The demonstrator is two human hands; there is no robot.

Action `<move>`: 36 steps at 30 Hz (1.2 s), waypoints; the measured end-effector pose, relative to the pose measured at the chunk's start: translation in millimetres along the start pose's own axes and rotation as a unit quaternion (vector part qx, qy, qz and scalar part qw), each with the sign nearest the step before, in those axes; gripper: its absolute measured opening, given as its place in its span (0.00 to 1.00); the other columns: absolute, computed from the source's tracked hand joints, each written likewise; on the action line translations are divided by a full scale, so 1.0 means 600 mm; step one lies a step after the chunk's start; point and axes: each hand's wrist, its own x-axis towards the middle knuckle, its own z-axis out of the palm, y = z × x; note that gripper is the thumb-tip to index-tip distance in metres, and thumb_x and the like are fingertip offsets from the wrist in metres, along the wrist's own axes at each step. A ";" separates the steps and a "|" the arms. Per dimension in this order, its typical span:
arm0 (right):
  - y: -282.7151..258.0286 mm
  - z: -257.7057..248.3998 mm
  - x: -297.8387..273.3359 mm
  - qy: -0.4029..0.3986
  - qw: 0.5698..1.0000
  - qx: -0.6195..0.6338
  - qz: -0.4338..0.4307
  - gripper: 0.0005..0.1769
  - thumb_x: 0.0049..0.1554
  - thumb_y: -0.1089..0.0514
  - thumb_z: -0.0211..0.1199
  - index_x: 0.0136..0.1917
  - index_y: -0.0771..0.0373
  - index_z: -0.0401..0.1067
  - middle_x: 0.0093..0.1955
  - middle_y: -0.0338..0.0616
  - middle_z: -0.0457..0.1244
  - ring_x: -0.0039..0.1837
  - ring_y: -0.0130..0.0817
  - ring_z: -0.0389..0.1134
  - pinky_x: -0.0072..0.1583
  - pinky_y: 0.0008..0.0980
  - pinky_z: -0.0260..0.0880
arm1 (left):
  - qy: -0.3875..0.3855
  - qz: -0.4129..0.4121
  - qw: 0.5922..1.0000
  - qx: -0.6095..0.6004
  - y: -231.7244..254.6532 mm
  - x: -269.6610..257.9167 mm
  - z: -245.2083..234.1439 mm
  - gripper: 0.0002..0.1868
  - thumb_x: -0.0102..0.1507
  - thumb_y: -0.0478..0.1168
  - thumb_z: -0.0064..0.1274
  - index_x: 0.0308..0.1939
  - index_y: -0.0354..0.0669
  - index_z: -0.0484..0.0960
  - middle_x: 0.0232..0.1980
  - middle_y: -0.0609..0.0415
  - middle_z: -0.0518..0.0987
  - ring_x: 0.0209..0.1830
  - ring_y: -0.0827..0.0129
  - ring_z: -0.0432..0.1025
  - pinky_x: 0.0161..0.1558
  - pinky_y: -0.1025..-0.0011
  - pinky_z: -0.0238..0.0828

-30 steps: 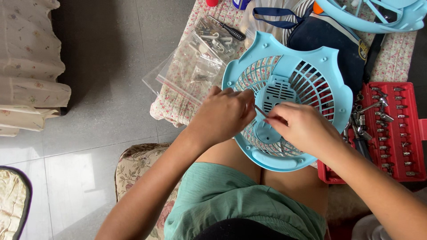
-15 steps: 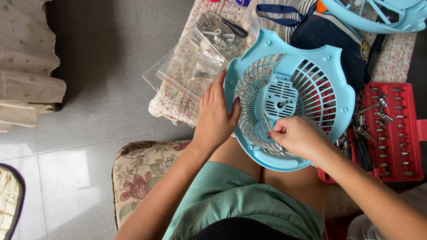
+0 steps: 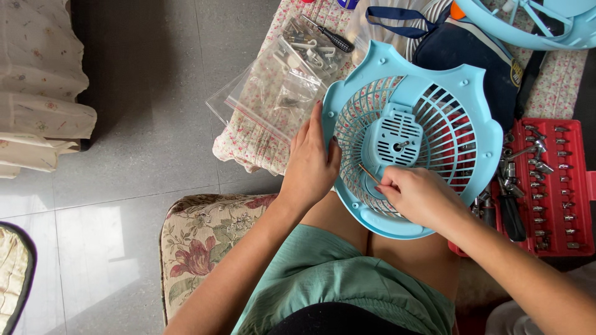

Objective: The person attempts to assemble a light blue fan grille by inserting a small metal pin into the central hub. They repeatedly try to fit the pin and then search through a red toolkit for a suitable screwdriver or bit to secure it.

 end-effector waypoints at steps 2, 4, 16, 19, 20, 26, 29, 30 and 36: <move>0.007 -0.004 0.003 0.020 0.993 -0.013 -0.118 0.11 0.57 0.53 0.63 0.41 0.62 0.71 0.35 0.48 0.68 0.39 0.50 0.72 0.41 0.47 0.69 | -0.002 0.009 1.000 -0.003 -0.003 0.002 0.002 0.41 0.64 0.34 0.49 0.78 0.28 0.48 0.66 0.29 0.70 0.67 0.38 0.66 0.69 0.50 0.58; 0.016 -0.012 0.007 0.008 0.976 -0.027 -0.215 0.10 0.56 0.54 0.62 0.40 0.62 0.68 0.37 0.47 0.67 0.41 0.50 0.71 0.40 0.48 0.68 | -0.002 0.013 1.000 -0.006 -0.006 0.003 0.003 0.41 0.64 0.34 0.50 0.77 0.27 0.48 0.66 0.29 0.69 0.67 0.38 0.65 0.69 0.50 0.58; 0.035 -0.035 0.021 -0.051 0.959 -0.042 -0.274 0.09 0.57 0.52 0.63 0.46 0.58 0.70 0.38 0.42 0.69 0.38 0.46 0.72 0.39 0.44 0.70 | 0.038 0.087 0.994 0.062 0.020 0.013 -0.020 0.39 0.65 0.36 0.51 0.76 0.28 0.52 0.73 0.31 0.65 0.74 0.39 0.61 0.74 0.49 0.53; 0.033 -0.057 0.004 0.040 0.954 -0.015 -0.298 0.08 0.55 0.55 0.66 0.45 0.60 0.73 0.38 0.42 0.70 0.37 0.43 0.73 0.39 0.39 0.72 | 0.060 0.195 0.967 0.152 0.046 0.011 -0.039 0.28 0.64 0.41 0.52 0.65 0.33 0.67 0.70 0.34 0.70 0.72 0.42 0.63 0.74 0.49 0.52; 0.034 -0.068 -0.004 0.081 0.946 -0.037 -0.310 0.09 0.54 0.55 0.67 0.45 0.61 0.74 0.37 0.44 0.70 0.37 0.43 0.73 0.39 0.40 0.72 | 0.060 0.234 0.952 0.186 0.055 0.008 -0.043 0.23 0.64 0.43 0.53 0.60 0.35 0.73 0.68 0.35 0.73 0.70 0.43 0.65 0.73 0.49 0.51; 0.018 -0.085 -0.020 0.235 0.922 0.046 -0.304 0.10 0.58 0.60 0.66 0.52 0.65 0.74 0.47 0.46 0.72 0.45 0.37 0.75 0.45 0.33 0.75 | -0.130 0.278 0.943 0.128 0.091 0.004 -0.032 0.15 0.71 0.48 0.51 0.35 0.43 0.81 0.25 0.52 0.80 0.32 0.59 0.79 0.62 0.55 0.67; -0.002 -0.052 -0.023 0.187 0.899 0.357 -0.169 0.11 0.63 0.61 0.61 0.58 0.67 0.72 0.55 0.46 0.72 0.55 0.29 0.73 0.56 0.28 0.74 | -0.077 0.280 0.942 0.170 0.087 0.005 -0.027 0.12 0.70 0.45 0.52 0.36 0.43 0.80 0.24 0.51 0.78 0.30 0.59 0.78 0.53 0.60 0.70; -0.007 -0.040 -0.025 0.157 0.854 0.485 -0.107 0.12 0.64 0.62 0.59 0.60 0.67 0.71 0.58 0.45 0.71 0.59 0.27 0.72 0.61 0.28 0.73 | -0.076 0.278 0.941 0.179 0.088 0.003 -0.023 0.12 0.70 0.44 0.52 0.35 0.43 0.80 0.23 0.52 0.78 0.30 0.60 0.78 0.52 0.60 0.69; -0.004 0.000 -0.019 0.172 0.767 0.618 0.018 0.11 0.65 0.63 0.58 0.60 0.68 0.72 0.56 0.51 0.72 0.57 0.31 0.71 0.55 0.29 0.64 | -0.059 0.259 0.943 0.200 0.116 -0.008 0.001 0.13 0.68 0.46 0.54 0.33 0.43 0.80 0.22 0.55 0.78 0.28 0.61 0.75 0.50 0.60 0.67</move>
